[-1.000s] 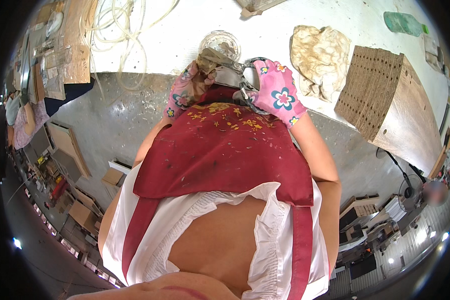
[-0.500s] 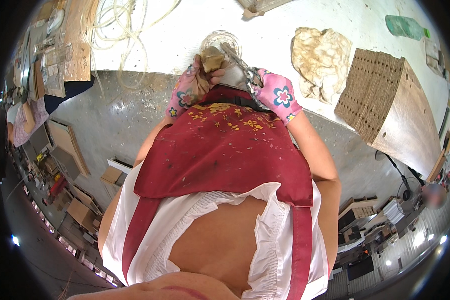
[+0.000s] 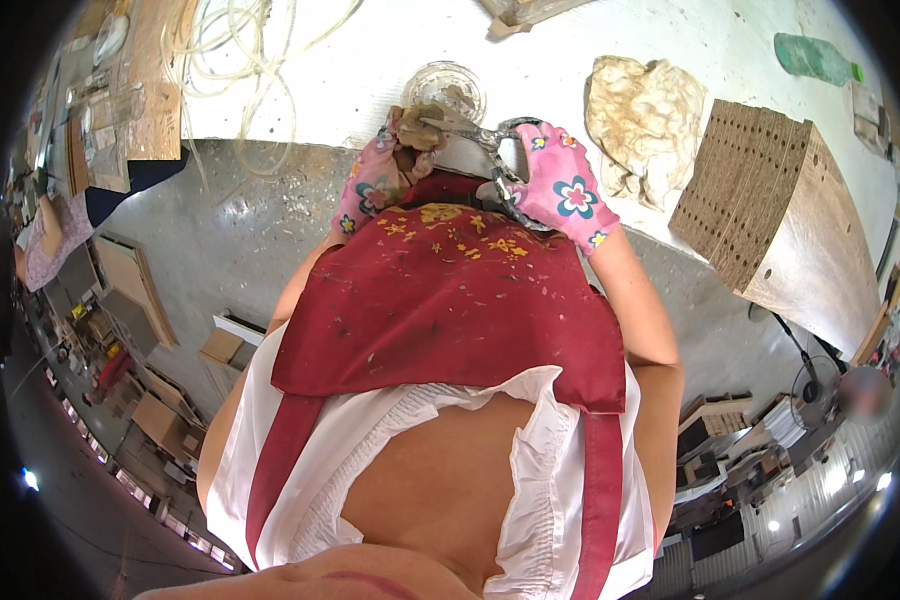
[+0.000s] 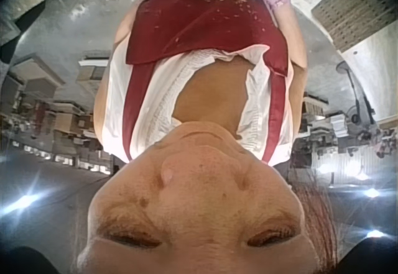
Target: The person wipes a wooden block with a cloth, trims a piece of material using shears, and applies a substance from a jar onto the block with a sponge.
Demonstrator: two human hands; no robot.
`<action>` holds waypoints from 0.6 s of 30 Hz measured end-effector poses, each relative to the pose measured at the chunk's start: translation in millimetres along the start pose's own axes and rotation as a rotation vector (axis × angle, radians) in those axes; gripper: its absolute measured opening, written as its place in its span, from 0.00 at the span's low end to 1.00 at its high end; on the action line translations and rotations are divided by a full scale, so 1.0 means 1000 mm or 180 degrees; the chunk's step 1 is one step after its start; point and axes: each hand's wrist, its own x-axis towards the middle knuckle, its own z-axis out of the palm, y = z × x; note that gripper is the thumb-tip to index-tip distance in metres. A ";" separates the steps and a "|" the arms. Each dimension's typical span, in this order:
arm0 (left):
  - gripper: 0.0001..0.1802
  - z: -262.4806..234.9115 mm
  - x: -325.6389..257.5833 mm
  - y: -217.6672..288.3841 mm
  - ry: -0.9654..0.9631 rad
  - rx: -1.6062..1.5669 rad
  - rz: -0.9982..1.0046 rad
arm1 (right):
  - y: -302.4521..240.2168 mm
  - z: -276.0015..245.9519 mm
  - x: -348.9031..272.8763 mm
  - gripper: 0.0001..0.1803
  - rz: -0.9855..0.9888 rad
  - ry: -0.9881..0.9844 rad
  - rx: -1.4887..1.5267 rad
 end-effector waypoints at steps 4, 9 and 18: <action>0.25 0.003 -0.001 0.002 0.0051 0.0115 -0.0175 | -0.007 -0.007 0.004 0.32 0.0011 0.0029 -0.0113; 0.26 -0.023 0.009 0.000 0.0063 0.0034 -0.0489 | -0.007 -0.007 0.008 0.32 -0.0073 0.0131 -0.0211; 0.26 0.003 0.008 0.006 0.0709 0.0191 -0.0544 | -0.007 -0.004 0.013 0.28 -0.0032 -0.0084 0.0288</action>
